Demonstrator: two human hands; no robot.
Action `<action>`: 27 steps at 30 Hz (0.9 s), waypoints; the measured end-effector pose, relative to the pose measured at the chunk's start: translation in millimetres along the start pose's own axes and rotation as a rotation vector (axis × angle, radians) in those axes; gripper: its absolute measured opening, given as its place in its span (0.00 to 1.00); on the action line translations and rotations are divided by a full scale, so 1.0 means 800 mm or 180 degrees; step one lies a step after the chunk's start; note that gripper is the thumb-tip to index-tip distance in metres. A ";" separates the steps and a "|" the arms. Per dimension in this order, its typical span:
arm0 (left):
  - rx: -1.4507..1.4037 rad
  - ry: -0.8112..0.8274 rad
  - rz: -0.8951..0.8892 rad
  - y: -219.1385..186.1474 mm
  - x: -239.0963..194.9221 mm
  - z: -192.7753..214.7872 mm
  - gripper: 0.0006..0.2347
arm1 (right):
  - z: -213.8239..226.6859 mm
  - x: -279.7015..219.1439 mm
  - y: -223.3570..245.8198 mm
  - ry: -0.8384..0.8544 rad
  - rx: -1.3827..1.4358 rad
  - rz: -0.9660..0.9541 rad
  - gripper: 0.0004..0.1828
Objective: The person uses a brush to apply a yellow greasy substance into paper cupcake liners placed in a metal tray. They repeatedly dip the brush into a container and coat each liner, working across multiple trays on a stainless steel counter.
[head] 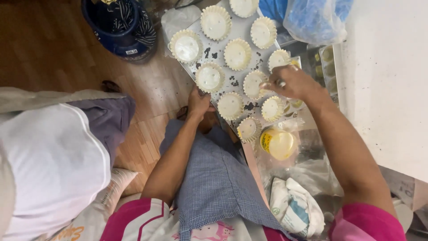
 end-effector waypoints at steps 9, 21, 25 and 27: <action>0.0116 -0.0081 0.0091 -0.010 -0.002 0.002 0.27 | -0.062 0.019 -0.039 -0.0731 0.0751 0.0078 0.11; 0.0317 -0.0208 0.0051 -0.031 -0.019 -0.004 0.25 | -0.094 0.027 -0.068 -0.1451 0.0108 0.0237 0.18; 0.0284 -0.0333 0.0003 -0.022 -0.012 -0.008 0.26 | -0.139 0.021 -0.115 -0.1900 0.0629 -0.0495 0.15; 0.0285 -0.0448 0.0036 -0.021 -0.016 -0.010 0.27 | -0.157 0.020 -0.119 -0.2011 0.0894 -0.0898 0.19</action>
Point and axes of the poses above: each hand's wrist, its own x-axis towards the middle knuckle, its own z-axis out of the back of the hand, y = z × x, the point moved 4 cm from there along x, towards the middle knuckle, and after that the axes turned 3 degrees about z, right-handed, at the moved point
